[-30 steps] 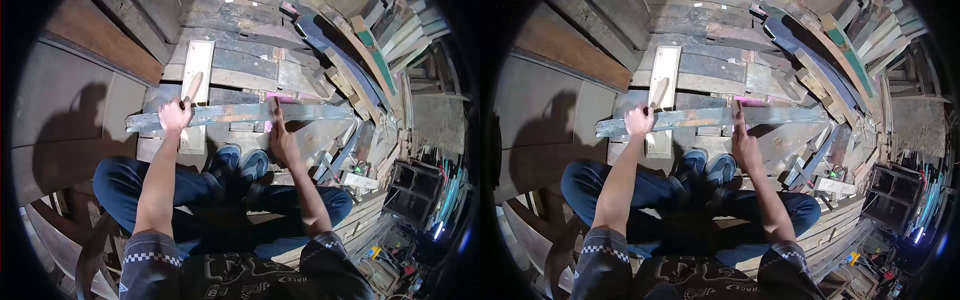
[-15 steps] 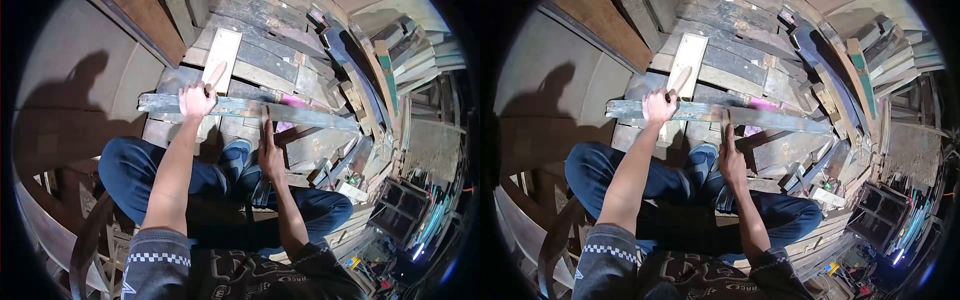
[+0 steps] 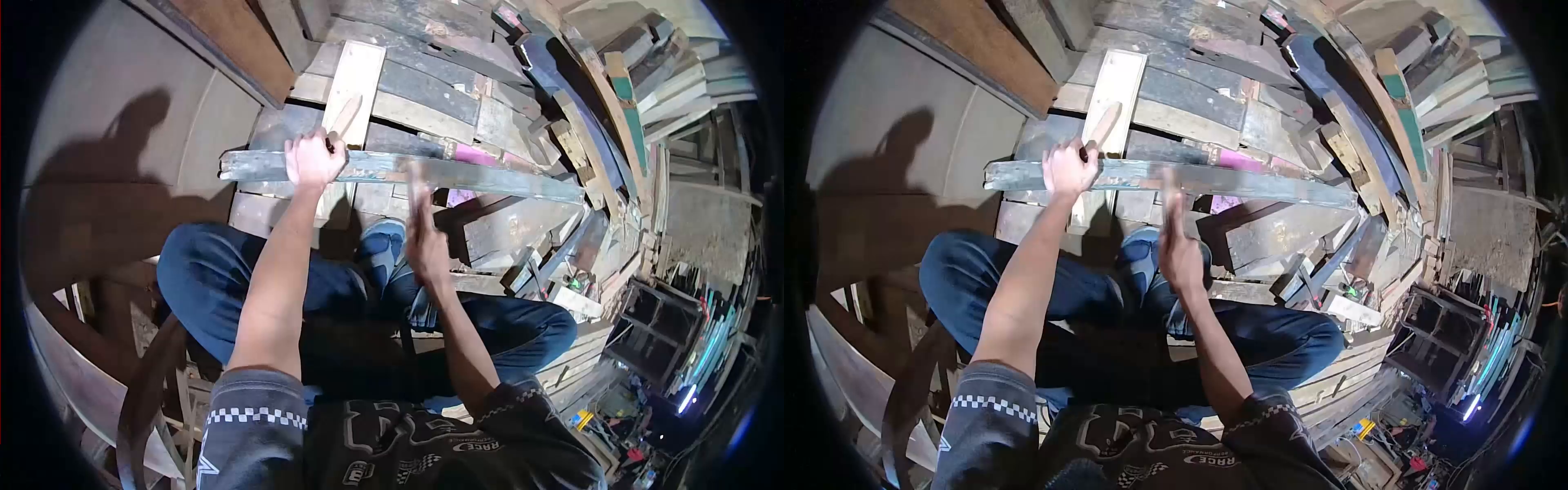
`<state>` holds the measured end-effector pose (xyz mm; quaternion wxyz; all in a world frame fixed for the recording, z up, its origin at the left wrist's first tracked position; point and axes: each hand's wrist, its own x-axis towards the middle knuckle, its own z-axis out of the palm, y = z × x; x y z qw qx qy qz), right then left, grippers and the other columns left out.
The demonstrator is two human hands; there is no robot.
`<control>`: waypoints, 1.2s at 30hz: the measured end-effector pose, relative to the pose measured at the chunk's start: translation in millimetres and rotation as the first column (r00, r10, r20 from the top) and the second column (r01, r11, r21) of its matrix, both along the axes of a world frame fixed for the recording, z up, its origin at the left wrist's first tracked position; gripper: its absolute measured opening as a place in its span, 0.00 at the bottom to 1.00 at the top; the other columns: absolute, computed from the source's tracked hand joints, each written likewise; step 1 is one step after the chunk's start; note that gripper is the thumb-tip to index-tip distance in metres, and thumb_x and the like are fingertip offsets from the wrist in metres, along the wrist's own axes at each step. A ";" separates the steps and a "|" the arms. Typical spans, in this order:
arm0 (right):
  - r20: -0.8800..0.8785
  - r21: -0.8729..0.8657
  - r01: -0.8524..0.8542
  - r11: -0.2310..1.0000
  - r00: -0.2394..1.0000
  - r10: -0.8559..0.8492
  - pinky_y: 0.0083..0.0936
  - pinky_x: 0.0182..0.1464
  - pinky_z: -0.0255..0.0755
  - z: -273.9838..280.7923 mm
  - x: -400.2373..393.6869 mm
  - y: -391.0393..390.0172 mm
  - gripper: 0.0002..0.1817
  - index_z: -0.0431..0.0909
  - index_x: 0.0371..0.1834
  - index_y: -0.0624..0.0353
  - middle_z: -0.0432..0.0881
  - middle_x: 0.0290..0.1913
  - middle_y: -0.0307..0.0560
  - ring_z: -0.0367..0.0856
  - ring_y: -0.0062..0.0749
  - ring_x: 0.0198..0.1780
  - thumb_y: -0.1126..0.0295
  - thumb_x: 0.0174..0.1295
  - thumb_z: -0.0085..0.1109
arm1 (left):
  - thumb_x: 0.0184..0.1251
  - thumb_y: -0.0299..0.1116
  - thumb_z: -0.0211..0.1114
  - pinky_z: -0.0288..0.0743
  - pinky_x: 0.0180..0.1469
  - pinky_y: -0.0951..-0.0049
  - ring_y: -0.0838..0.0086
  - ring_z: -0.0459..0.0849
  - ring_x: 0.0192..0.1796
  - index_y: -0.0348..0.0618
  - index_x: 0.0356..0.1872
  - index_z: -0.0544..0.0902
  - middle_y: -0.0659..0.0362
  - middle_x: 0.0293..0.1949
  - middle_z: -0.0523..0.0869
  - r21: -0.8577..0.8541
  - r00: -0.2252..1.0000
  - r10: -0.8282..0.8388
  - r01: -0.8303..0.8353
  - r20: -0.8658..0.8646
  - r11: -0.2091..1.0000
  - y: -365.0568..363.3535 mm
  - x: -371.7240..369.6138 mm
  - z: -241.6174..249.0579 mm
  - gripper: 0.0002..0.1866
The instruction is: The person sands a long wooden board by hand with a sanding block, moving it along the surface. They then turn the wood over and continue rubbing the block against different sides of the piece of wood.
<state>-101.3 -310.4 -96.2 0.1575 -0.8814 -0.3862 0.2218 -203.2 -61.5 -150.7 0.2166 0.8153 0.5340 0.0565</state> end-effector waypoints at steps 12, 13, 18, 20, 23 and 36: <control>0.017 -0.046 0.102 0.994 0.995 -0.101 0.61 0.35 0.76 15.4 21.5 2.3 0.38 0.46 0.82 0.38 0.82 0.28 0.73 0.82 0.70 0.31 0.62 0.71 0.52 | 0.65 0.50 0.53 0.69 0.62 0.54 0.57 0.84 0.52 0.42 0.39 0.87 0.50 0.41 0.90 0.031 1.000 -0.009 0.009 -0.014 0.999 1.1 2.2 -2.7 0.22; 0.031 -0.029 0.147 0.989 0.989 -0.146 0.61 0.36 0.77 16.1 25.5 4.4 0.37 0.49 0.82 0.39 0.82 0.29 0.72 0.82 0.70 0.32 0.62 0.71 0.52 | 0.65 0.49 0.53 0.69 0.62 0.54 0.57 0.85 0.51 0.42 0.39 0.87 0.50 0.41 0.90 0.021 1.000 -0.004 0.004 -0.013 1.000 -1.0 0.6 -1.4 0.22; 0.039 -0.070 0.025 0.997 0.999 -0.022 0.61 0.35 0.77 15.6 31.2 -2.1 0.37 0.48 0.82 0.41 0.82 0.27 0.73 0.83 0.71 0.32 0.61 0.71 0.51 | 0.66 0.50 0.52 0.68 0.62 0.55 0.58 0.85 0.52 0.42 0.37 0.87 0.51 0.44 0.90 0.032 1.000 -0.004 0.005 -0.021 0.999 -1.1 2.8 5.7 0.23; 0.033 -0.015 0.150 0.989 0.988 -0.150 0.61 0.35 0.77 20.2 40.4 0.1 0.37 0.47 0.82 0.41 0.81 0.27 0.74 0.82 0.71 0.31 0.62 0.71 0.52 | 0.65 0.50 0.53 0.68 0.62 0.56 0.59 0.84 0.52 0.42 0.37 0.87 0.51 0.44 0.89 0.026 1.000 -0.013 0.014 -0.021 1.000 -1.2 1.1 4.7 0.22; 0.049 0.027 -0.068 0.997 0.997 0.067 0.61 0.34 0.77 9.9 20.5 -8.4 0.38 0.46 0.82 0.43 0.82 0.28 0.74 0.82 0.71 0.31 0.63 0.71 0.51 | 0.64 0.51 0.55 0.68 0.63 0.56 0.59 0.84 0.52 0.43 0.38 0.87 0.51 0.43 0.89 0.005 0.999 -0.007 0.007 -0.034 1.000 -0.5 1.4 3.8 0.22; -0.022 -0.051 0.172 0.984 0.985 -0.174 0.65 0.35 0.71 29.9 43.3 -1.9 0.36 0.46 0.82 0.39 0.81 0.30 0.77 0.80 0.76 0.35 0.62 0.73 0.49 | 0.64 0.48 0.55 0.68 0.62 0.56 0.58 0.85 0.50 0.42 0.35 0.87 0.52 0.38 0.90 0.069 1.000 0.014 -0.012 -0.021 0.998 -2.2 3.5 1.9 0.20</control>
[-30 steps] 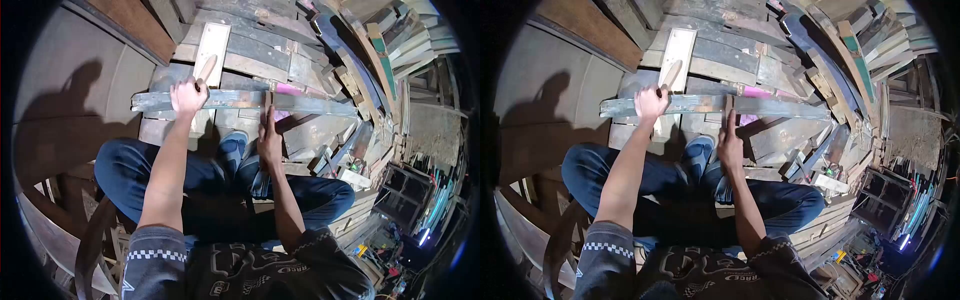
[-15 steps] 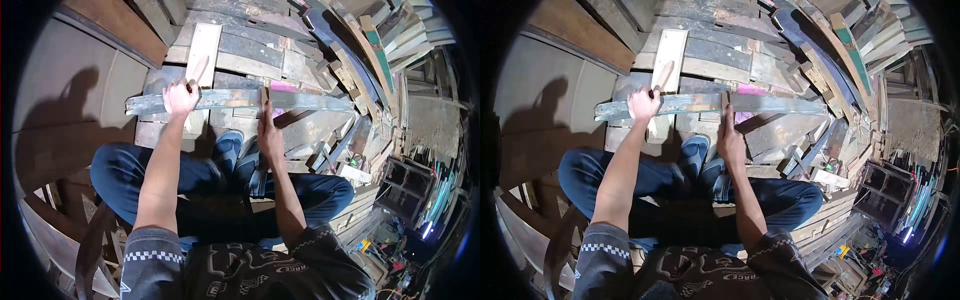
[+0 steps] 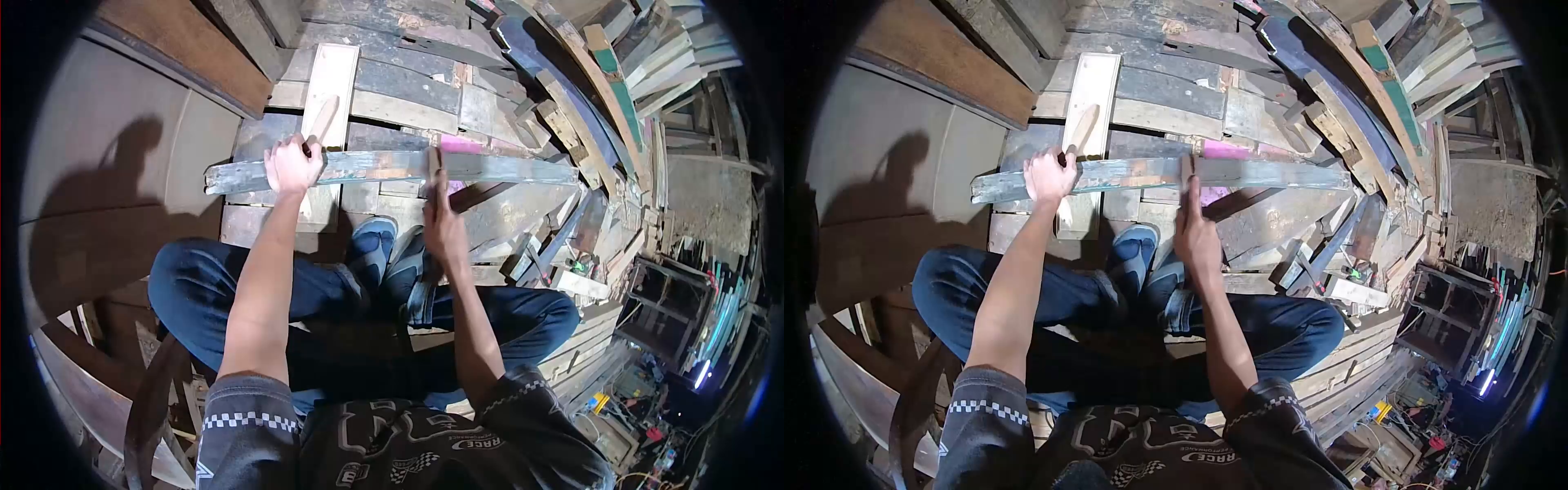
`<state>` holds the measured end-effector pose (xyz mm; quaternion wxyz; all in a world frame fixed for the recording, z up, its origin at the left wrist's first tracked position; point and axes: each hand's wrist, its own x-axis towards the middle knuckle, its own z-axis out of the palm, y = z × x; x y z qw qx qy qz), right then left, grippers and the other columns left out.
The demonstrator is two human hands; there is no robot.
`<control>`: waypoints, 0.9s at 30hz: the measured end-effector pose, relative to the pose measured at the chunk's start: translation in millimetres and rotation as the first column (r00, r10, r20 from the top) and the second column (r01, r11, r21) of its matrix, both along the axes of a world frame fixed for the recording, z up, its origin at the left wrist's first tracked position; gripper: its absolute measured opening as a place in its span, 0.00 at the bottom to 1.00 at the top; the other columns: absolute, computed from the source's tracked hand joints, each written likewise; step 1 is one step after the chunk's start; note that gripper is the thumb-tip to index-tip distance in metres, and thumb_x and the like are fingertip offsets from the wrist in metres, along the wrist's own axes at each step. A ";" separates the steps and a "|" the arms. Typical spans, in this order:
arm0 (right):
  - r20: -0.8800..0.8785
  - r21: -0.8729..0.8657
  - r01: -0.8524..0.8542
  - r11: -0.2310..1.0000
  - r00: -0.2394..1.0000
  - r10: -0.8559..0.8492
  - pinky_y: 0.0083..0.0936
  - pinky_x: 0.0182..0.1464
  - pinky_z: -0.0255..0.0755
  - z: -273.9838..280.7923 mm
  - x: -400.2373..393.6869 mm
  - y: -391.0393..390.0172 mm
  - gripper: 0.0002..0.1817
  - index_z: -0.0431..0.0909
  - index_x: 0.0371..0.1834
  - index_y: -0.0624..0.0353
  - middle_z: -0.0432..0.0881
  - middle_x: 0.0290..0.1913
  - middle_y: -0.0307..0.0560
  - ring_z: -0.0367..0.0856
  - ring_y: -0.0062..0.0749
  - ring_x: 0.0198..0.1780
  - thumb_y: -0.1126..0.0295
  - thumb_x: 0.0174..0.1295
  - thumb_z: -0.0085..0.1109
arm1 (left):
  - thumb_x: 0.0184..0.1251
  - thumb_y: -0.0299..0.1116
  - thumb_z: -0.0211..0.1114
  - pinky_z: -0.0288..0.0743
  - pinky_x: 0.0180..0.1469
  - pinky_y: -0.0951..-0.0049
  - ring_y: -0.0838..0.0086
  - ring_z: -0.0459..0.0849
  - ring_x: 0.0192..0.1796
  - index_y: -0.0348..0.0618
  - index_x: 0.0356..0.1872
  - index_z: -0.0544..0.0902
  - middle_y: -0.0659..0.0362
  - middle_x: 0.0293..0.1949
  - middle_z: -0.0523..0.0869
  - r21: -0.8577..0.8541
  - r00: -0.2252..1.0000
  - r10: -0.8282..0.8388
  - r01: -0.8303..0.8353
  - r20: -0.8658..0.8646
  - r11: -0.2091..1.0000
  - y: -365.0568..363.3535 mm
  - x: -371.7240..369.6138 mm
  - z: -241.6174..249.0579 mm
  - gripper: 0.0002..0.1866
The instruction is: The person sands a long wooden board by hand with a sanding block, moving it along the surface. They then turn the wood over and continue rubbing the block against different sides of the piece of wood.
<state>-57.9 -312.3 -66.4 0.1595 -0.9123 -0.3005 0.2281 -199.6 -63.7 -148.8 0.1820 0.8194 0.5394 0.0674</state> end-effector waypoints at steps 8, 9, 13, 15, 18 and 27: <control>0.041 0.018 -0.176 0.984 0.984 0.175 0.66 0.36 0.73 -6.7 6.4 -15.5 0.39 0.44 0.83 0.40 0.80 0.29 0.79 0.80 0.77 0.34 0.62 0.71 0.50 | 0.64 0.50 0.55 0.69 0.61 0.56 0.59 0.85 0.49 0.43 0.35 0.87 0.51 0.37 0.90 -0.021 1.000 0.009 -0.009 0.013 1.000 1.8 -0.6 -2.3 0.21; 0.036 -0.011 -0.219 0.976 0.975 0.220 0.66 0.37 0.73 -2.2 7.9 -17.5 0.39 0.44 0.83 0.41 0.80 0.30 0.79 0.80 0.77 0.34 0.63 0.71 0.51 | 0.64 0.50 0.55 0.69 0.61 0.57 0.59 0.85 0.49 0.43 0.35 0.87 0.51 0.38 0.90 -0.030 1.000 0.006 -0.006 0.003 1.000 1.4 -0.5 -1.9 0.21; 0.016 0.018 -0.006 1.000 1.000 0.006 0.65 0.38 0.73 -6.0 21.5 -18.6 0.38 0.46 0.83 0.40 0.79 0.30 0.80 0.80 0.77 0.36 0.63 0.71 0.50 | 0.64 0.50 0.56 0.68 0.62 0.56 0.59 0.84 0.51 0.44 0.35 0.87 0.54 0.40 0.90 -0.006 0.999 -0.025 0.025 -0.023 1.000 0.1 -1.6 -0.7 0.20; 0.013 0.005 -0.104 0.995 0.995 0.104 0.64 0.38 0.73 -1.6 15.2 -22.9 0.37 0.47 0.82 0.40 0.79 0.30 0.81 0.80 0.77 0.36 0.63 0.71 0.50 | 0.64 0.49 0.56 0.68 0.62 0.54 0.58 0.85 0.50 0.43 0.35 0.87 0.53 0.40 0.90 -0.010 1.000 -0.013 0.013 -0.004 1.000 1.4 -1.8 -0.6 0.20; 0.033 0.040 -0.052 0.998 0.998 0.051 0.65 0.38 0.71 0.8 33.1 -27.3 0.37 0.48 0.82 0.40 0.80 0.29 0.79 0.81 0.75 0.36 0.60 0.72 0.51 | 0.65 0.50 0.56 0.70 0.61 0.52 0.56 0.86 0.48 0.42 0.33 0.87 0.51 0.38 0.90 -0.010 1.000 -0.010 0.010 0.017 1.000 1.0 -0.4 0.8 0.21; 0.078 -0.035 -0.222 0.975 0.972 0.224 0.64 0.40 0.75 4.7 41.9 -43.1 0.37 0.47 0.82 0.36 0.81 0.29 0.75 0.82 0.75 0.35 0.60 0.71 0.51 | 0.65 0.51 0.57 0.68 0.63 0.55 0.59 0.85 0.50 0.45 0.37 0.86 0.51 0.38 0.89 -0.038 0.999 0.004 -0.005 -0.043 0.999 0.5 0.9 1.9 0.20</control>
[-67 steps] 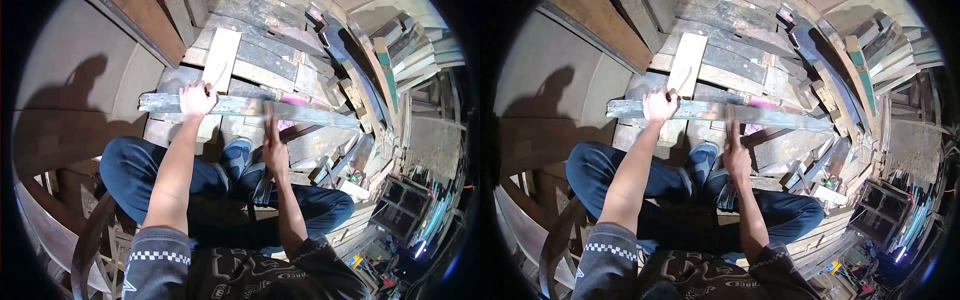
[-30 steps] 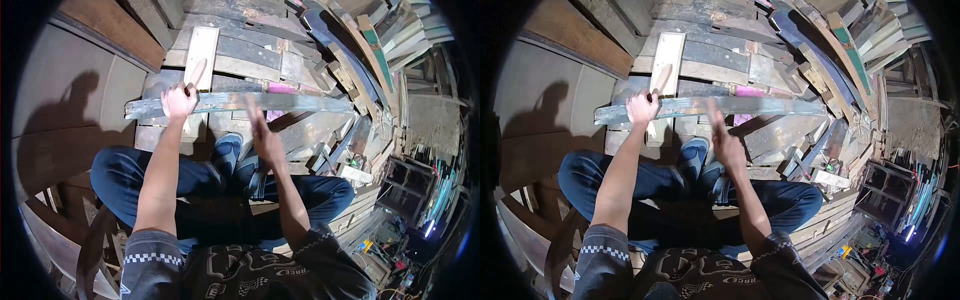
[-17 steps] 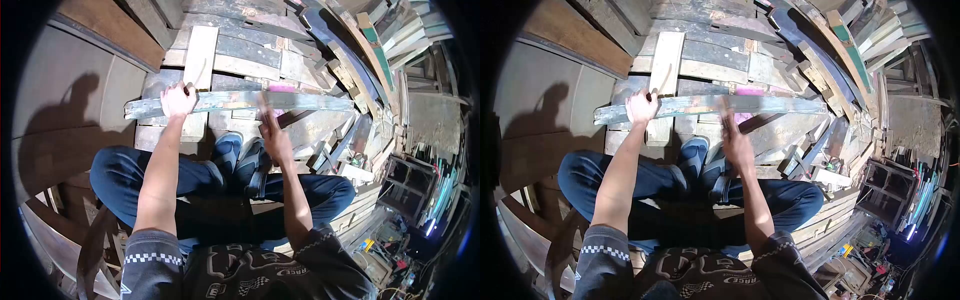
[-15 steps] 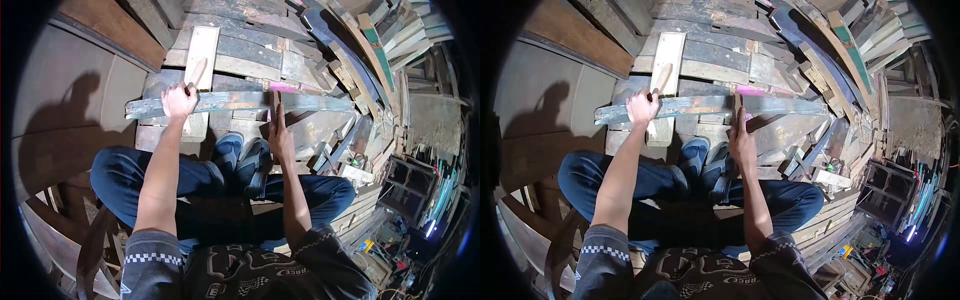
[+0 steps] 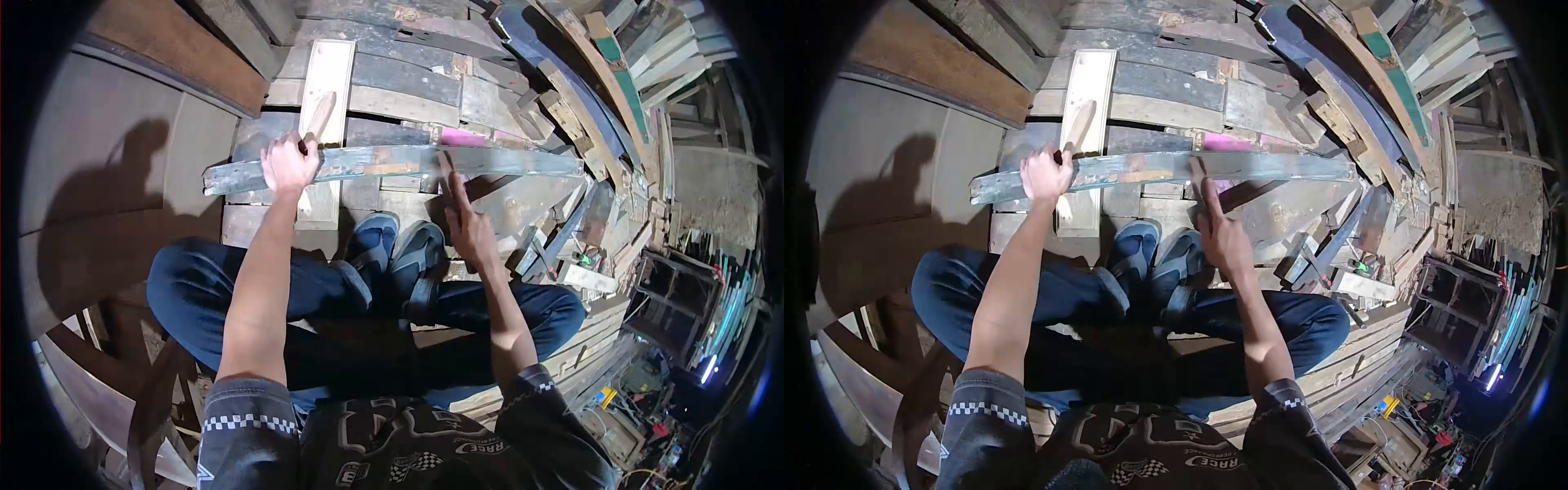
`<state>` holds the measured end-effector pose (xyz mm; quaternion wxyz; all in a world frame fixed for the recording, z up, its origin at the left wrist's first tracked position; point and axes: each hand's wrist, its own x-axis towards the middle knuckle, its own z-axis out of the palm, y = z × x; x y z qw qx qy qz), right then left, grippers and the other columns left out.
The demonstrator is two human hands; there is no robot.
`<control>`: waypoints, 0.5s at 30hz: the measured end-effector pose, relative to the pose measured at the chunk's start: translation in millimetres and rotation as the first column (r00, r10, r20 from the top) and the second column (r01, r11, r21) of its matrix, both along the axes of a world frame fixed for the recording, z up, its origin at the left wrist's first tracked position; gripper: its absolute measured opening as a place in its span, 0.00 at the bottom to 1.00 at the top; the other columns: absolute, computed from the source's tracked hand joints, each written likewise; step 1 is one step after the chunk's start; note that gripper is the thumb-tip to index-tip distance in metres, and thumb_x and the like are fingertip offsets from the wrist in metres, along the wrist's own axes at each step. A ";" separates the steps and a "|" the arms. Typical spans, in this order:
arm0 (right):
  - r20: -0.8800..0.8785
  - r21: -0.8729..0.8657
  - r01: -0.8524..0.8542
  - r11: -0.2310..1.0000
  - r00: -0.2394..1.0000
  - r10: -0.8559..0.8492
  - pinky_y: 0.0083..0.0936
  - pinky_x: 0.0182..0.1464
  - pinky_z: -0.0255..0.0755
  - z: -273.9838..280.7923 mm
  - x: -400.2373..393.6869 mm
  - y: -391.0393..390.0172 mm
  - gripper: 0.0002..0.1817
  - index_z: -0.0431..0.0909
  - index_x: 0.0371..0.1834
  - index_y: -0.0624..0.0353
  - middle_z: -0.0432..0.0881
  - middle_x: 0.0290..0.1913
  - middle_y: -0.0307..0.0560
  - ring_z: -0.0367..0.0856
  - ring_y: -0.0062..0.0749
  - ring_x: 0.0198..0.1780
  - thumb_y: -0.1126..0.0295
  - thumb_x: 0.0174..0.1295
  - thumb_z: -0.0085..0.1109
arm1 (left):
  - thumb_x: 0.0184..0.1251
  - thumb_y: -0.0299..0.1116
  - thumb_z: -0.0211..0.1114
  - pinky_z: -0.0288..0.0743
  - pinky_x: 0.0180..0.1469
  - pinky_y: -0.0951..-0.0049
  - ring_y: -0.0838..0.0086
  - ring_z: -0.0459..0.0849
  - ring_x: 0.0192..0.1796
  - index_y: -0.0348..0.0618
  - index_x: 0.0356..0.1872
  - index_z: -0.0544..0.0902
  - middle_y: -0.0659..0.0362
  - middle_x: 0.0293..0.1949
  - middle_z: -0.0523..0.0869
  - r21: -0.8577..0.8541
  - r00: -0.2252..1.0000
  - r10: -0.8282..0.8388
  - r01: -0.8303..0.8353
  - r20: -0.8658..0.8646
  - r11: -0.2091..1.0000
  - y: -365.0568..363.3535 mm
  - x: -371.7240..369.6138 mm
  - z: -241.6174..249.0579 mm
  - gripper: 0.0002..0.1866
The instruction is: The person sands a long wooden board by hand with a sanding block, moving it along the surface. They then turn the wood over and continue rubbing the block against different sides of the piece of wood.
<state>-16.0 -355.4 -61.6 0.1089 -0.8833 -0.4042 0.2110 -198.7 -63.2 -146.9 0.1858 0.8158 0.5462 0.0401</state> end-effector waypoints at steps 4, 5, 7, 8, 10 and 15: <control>-0.024 0.004 0.222 0.975 0.975 -0.222 0.64 0.36 0.73 1.3 19.5 -3.5 0.38 0.47 0.83 0.38 0.80 0.28 0.76 0.80 0.77 0.34 0.62 0.71 0.51 | 0.65 0.50 0.58 0.69 0.61 0.56 0.59 0.86 0.47 0.45 0.33 0.86 0.52 0.36 0.89 0.035 1.000 -0.008 0.007 0.024 0.999 1.1 -0.2 -7.5 0.19; -0.060 0.039 0.234 0.971 0.971 -0.232 0.64 0.35 0.72 -0.5 17.7 -4.9 0.38 0.47 0.83 0.38 0.81 0.28 0.76 0.80 0.77 0.35 0.62 0.71 0.51 | 0.65 0.50 0.58 0.69 0.61 0.57 0.59 0.86 0.47 0.45 0.32 0.86 0.52 0.35 0.89 0.037 0.999 -0.009 0.008 0.030 0.999 -0.8 -1.6 -4.7 0.19; -0.036 0.083 0.125 0.989 0.992 -0.122 0.64 0.36 0.72 -8.8 3.0 -6.0 0.39 0.46 0.83 0.35 0.81 0.29 0.75 0.80 0.76 0.36 0.62 0.71 0.51 | 0.65 0.51 0.58 0.69 0.61 0.57 0.59 0.86 0.47 0.45 0.31 0.86 0.51 0.34 0.89 0.025 1.000 -0.002 0.001 0.030 1.000 -0.9 -1.6 -1.6 0.20; -0.046 0.039 0.105 0.994 0.994 -0.103 0.64 0.37 0.72 -6.7 3.6 -8.3 0.39 0.45 0.83 0.33 0.81 0.30 0.75 0.81 0.75 0.36 0.62 0.71 0.51 | 0.65 0.51 0.58 0.69 0.60 0.57 0.59 0.86 0.46 0.45 0.31 0.86 0.51 0.34 0.89 0.020 0.999 -0.001 0.000 0.032 1.000 -0.8 -0.2 -0.9 0.20; -0.050 -0.004 0.113 0.994 0.992 -0.113 0.63 0.38 0.74 -6.3 12.5 -11.8 0.39 0.44 0.83 0.33 0.81 0.30 0.75 0.82 0.74 0.36 0.62 0.71 0.51 | 0.66 0.52 0.58 0.70 0.60 0.57 0.58 0.86 0.46 0.45 0.32 0.86 0.51 0.34 0.89 0.049 0.999 0.015 -0.018 0.045 0.999 0.8 0.9 -9.6 0.20; -0.059 0.080 0.100 0.992 0.994 -0.095 0.63 0.39 0.75 -13.7 -2.8 -6.7 0.38 0.47 0.82 0.34 0.80 0.29 0.76 0.81 0.74 0.35 0.63 0.71 0.50 | 0.66 0.52 0.58 0.69 0.60 0.55 0.56 0.86 0.46 0.44 0.33 0.86 0.51 0.34 0.89 0.027 1.000 -0.013 0.012 0.023 1.000 0.2 -3.8 -9.6 0.21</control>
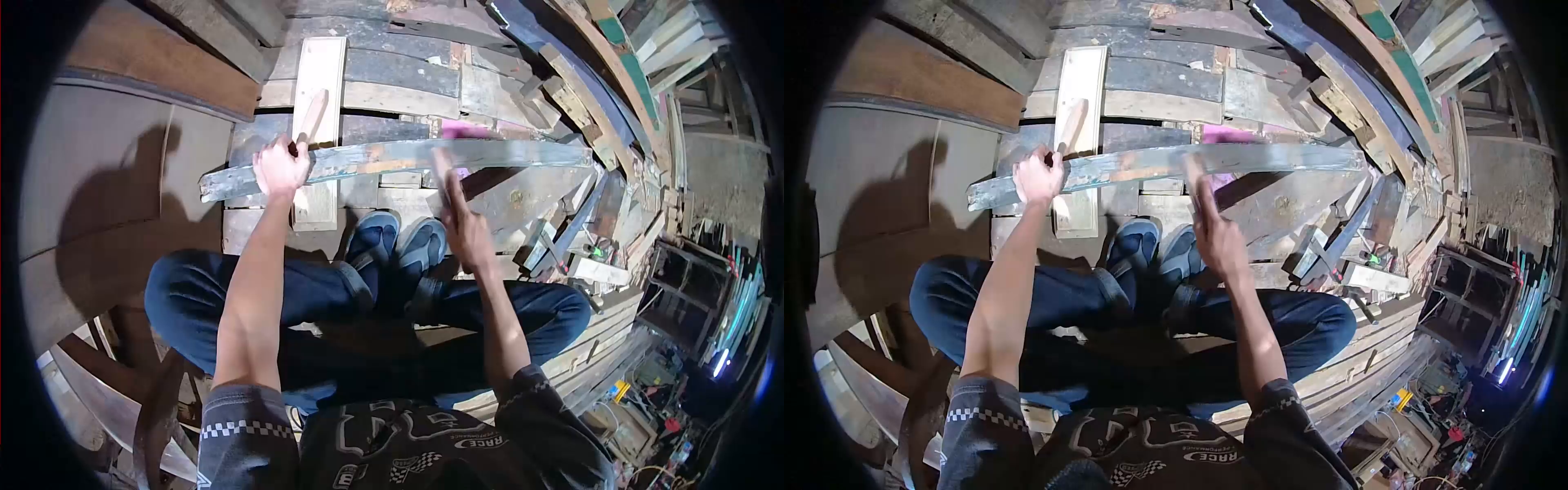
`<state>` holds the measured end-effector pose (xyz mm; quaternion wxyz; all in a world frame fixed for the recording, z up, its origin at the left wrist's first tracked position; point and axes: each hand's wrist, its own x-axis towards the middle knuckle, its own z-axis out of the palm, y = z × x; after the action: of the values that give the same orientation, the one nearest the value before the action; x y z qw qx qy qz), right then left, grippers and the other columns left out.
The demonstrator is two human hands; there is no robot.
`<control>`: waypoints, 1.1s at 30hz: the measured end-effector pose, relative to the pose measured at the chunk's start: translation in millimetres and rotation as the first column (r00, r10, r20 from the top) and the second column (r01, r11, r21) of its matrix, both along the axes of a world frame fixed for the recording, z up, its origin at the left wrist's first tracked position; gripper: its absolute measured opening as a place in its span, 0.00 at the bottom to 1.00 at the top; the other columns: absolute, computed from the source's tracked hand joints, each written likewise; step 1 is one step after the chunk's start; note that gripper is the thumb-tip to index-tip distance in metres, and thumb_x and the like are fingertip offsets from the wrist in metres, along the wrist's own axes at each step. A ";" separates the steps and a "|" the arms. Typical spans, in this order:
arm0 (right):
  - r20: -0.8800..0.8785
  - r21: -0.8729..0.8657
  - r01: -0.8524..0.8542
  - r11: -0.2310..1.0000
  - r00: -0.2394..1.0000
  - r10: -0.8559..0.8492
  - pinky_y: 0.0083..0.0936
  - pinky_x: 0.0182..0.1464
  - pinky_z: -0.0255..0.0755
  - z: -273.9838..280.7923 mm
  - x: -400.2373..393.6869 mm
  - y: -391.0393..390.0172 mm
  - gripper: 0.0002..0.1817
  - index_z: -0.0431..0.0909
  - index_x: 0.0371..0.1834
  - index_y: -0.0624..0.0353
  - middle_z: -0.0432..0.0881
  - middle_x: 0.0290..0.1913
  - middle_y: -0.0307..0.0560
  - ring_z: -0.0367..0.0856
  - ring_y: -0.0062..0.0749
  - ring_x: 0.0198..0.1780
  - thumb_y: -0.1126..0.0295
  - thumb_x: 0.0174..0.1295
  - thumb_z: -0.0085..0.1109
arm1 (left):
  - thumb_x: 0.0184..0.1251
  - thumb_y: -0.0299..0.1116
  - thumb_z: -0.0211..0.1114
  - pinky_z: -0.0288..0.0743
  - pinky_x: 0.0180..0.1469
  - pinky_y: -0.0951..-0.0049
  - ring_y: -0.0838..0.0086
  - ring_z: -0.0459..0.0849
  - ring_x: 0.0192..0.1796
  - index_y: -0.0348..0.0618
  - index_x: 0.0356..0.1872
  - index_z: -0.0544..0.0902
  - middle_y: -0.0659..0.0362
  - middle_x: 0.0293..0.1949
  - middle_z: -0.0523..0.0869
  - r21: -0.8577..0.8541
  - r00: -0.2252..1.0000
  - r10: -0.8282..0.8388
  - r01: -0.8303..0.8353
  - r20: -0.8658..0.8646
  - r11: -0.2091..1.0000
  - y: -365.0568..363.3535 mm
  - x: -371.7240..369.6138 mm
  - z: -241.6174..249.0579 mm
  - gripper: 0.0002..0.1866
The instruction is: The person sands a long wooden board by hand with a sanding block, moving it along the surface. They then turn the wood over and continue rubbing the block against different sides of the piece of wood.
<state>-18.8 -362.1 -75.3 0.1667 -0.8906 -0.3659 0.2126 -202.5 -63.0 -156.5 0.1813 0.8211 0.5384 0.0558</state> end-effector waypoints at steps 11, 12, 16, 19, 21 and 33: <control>-0.034 -0.034 -0.040 0.999 0.999 0.039 0.64 0.39 0.73 -10.8 20.1 -10.2 0.39 0.45 0.83 0.34 0.81 0.31 0.76 0.81 0.74 0.36 0.63 0.71 0.52 | 0.66 0.51 0.59 0.69 0.59 0.53 0.58 0.86 0.49 0.46 0.36 0.86 0.52 0.38 0.89 -0.037 0.997 -0.007 0.004 -0.072 0.999 1.8 5.6 2.1 0.19; -0.005 -0.067 0.062 0.996 0.998 -0.062 0.63 0.38 0.74 0.2 23.7 -0.8 0.39 0.46 0.82 0.33 0.81 0.29 0.74 0.82 0.73 0.34 0.63 0.71 0.53 | 0.66 0.51 0.59 0.69 0.60 0.53 0.57 0.86 0.49 0.46 0.36 0.86 0.51 0.37 0.89 -0.028 0.998 -0.004 0.002 -0.063 1.000 2.1 4.8 -0.9 0.19; -0.018 0.014 0.056 0.998 0.998 -0.055 0.64 0.37 0.74 -6.1 2.3 -7.1 0.39 0.47 0.82 0.32 0.81 0.28 0.73 0.82 0.72 0.34 0.63 0.69 0.53 | 0.65 0.52 0.60 0.69 0.61 0.53 0.57 0.86 0.48 0.46 0.34 0.86 0.51 0.36 0.89 0.018 0.999 0.004 -0.003 -0.046 1.000 0.9 0.3 -10.6 0.20; 0.020 -0.034 0.035 0.999 0.999 -0.034 0.63 0.37 0.75 -6.9 6.4 -9.2 0.38 0.49 0.82 0.30 0.82 0.29 0.73 0.82 0.72 0.34 0.61 0.70 0.53 | 0.65 0.53 0.60 0.69 0.62 0.55 0.56 0.86 0.47 0.45 0.34 0.86 0.50 0.35 0.89 0.027 1.000 0.015 -0.014 -0.013 1.000 4.2 4.9 -8.2 0.20; 0.011 -0.026 0.133 0.991 0.991 -0.133 0.62 0.36 0.75 3.2 17.5 -1.7 0.36 0.50 0.81 0.32 0.82 0.29 0.73 0.82 0.72 0.33 0.60 0.71 0.51 | 0.65 0.53 0.60 0.69 0.62 0.55 0.56 0.86 0.47 0.45 0.35 0.87 0.50 0.35 0.89 0.061 1.000 0.024 -0.024 0.003 0.998 0.2 2.3 -8.9 0.20; 0.007 -0.041 -0.013 0.999 1.000 0.013 0.61 0.32 0.74 5.8 -2.8 -8.4 0.38 0.45 0.83 0.36 0.82 0.29 0.74 0.81 0.73 0.32 0.63 0.72 0.51 | 0.64 0.51 0.59 0.68 0.64 0.54 0.57 0.85 0.48 0.45 0.34 0.86 0.51 0.35 0.89 0.004 0.999 0.020 -0.020 -0.029 1.000 1.0 4.1 -2.3 0.19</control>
<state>-21.6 -370.5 -69.5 0.1458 -0.8922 -0.3680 0.2176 -198.4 -62.1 -158.7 0.1714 0.8166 0.5492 0.0468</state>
